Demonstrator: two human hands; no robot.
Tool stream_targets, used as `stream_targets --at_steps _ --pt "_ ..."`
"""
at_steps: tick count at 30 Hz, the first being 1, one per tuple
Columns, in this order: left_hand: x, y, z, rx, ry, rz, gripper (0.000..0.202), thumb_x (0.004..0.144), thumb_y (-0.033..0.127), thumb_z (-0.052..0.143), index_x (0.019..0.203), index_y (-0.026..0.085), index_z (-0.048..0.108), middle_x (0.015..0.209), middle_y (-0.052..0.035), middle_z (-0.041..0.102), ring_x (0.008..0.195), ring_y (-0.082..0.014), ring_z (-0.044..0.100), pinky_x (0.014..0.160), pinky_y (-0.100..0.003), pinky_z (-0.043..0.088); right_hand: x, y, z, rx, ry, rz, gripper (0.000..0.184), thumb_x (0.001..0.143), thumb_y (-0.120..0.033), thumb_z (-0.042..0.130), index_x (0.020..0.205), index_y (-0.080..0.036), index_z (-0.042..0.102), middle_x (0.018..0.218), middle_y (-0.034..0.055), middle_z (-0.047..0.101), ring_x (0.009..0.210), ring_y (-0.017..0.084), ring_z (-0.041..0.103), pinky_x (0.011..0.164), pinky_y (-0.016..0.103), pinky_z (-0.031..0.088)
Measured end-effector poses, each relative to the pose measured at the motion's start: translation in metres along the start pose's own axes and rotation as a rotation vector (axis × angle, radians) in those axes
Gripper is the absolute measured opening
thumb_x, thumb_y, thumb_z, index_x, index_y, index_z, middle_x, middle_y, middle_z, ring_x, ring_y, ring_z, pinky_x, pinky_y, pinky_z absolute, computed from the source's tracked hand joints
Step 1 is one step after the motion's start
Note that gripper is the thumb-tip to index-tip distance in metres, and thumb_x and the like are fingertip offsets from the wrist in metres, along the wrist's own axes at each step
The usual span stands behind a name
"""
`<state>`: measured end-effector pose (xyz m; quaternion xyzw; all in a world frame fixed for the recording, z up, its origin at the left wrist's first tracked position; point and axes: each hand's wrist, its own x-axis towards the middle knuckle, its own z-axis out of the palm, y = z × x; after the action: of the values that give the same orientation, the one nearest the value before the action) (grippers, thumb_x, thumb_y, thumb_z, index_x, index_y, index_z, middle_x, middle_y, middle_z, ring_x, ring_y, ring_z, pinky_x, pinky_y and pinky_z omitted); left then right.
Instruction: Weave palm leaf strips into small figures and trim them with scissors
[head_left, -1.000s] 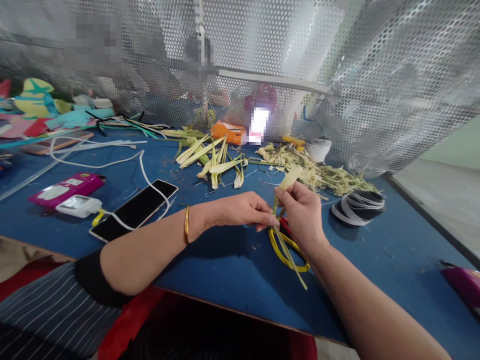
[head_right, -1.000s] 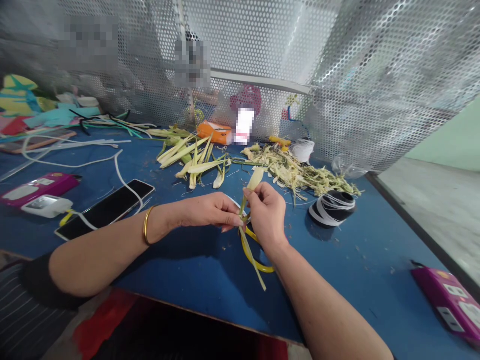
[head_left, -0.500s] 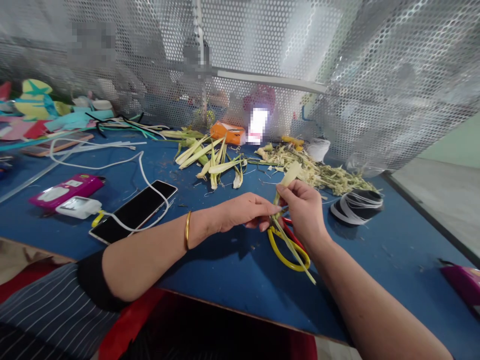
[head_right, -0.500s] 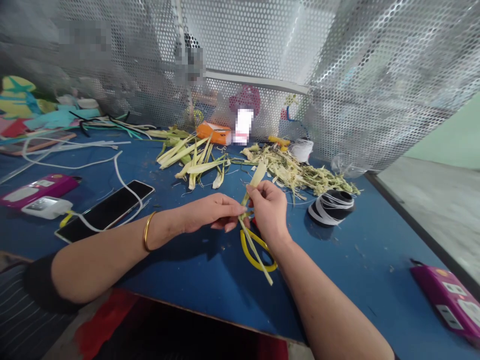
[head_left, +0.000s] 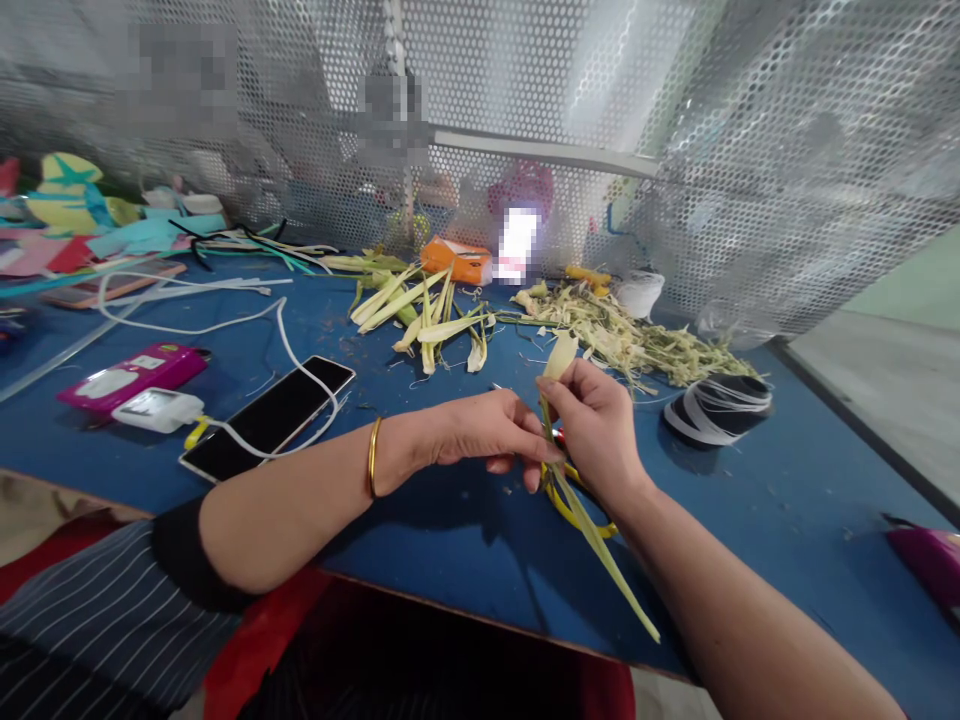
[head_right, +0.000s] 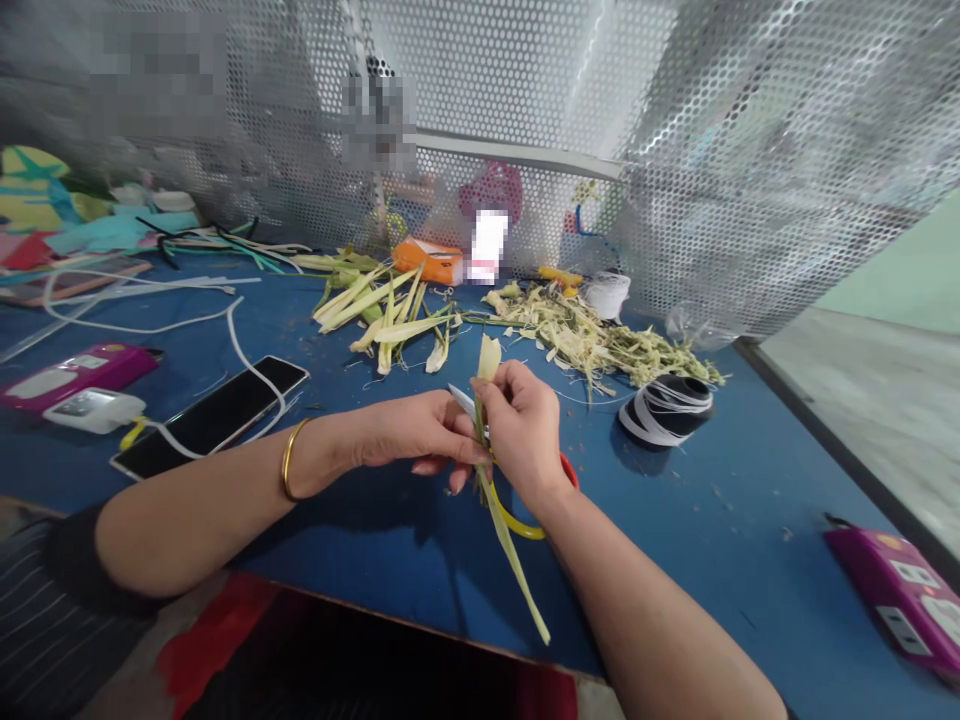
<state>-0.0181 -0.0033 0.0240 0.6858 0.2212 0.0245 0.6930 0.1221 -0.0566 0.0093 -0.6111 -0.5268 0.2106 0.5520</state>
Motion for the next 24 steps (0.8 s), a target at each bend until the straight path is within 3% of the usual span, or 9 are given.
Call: stream_targets --at_steps 6,10,13,17,24 --pt "0.000 0.001 0.003 0.017 0.049 0.020 0.027 0.078 0.036 0.068 0.062 0.014 0.066 0.062 -0.0019 0.067 0.040 -0.0043 0.039 0.044 -0.022 0.029 0.003 0.002 -0.002 0.014 0.027 0.024 0.027 0.079 -0.031 0.062 0.059 -0.020 0.048 0.052 -0.0064 0.046 0.051 0.010 0.039 0.051 0.025 0.032" --pt "0.000 0.004 0.005 -0.029 0.089 0.064 0.039 0.083 0.047 0.059 0.066 0.013 0.069 0.067 -0.0050 0.069 0.042 -0.0052 0.039 0.044 -0.024 0.027 0.008 0.000 -0.007 0.091 0.052 0.064 0.029 0.078 -0.034 0.064 0.058 -0.020 0.049 0.050 -0.0062 0.047 0.046 0.009 0.039 0.048 0.024 0.032" --pt "0.000 0.007 0.009 -0.037 0.158 0.074 0.043 0.085 0.050 0.056 0.070 0.012 0.071 0.056 -0.0025 0.062 0.043 -0.0063 0.038 0.045 -0.024 0.025 0.009 -0.001 -0.008 0.130 0.044 0.072 0.030 0.078 -0.034 0.065 0.057 -0.020 0.049 0.049 -0.0063 0.047 0.045 0.009 0.039 0.047 0.024 0.032" --pt "-0.001 0.007 0.014 0.003 0.228 0.059 0.029 0.077 0.041 0.066 0.069 0.013 0.071 0.047 0.0030 0.050 0.045 -0.0072 0.039 0.045 -0.023 0.026 0.007 -0.001 -0.007 0.130 0.016 0.032 0.028 0.078 -0.031 0.064 0.058 -0.020 0.048 0.050 -0.0058 0.049 0.048 0.010 0.042 0.051 0.024 0.034" --pt "-0.001 0.001 0.011 0.153 0.133 0.055 0.037 0.073 0.043 0.071 0.053 0.015 0.058 0.045 0.0031 0.049 0.041 -0.0064 0.037 0.043 -0.022 0.026 -0.001 -0.005 -0.003 0.005 0.028 -0.029 0.022 0.080 -0.026 0.059 0.062 -0.021 0.049 0.053 -0.0062 0.046 0.052 0.010 0.040 0.052 0.025 0.031"
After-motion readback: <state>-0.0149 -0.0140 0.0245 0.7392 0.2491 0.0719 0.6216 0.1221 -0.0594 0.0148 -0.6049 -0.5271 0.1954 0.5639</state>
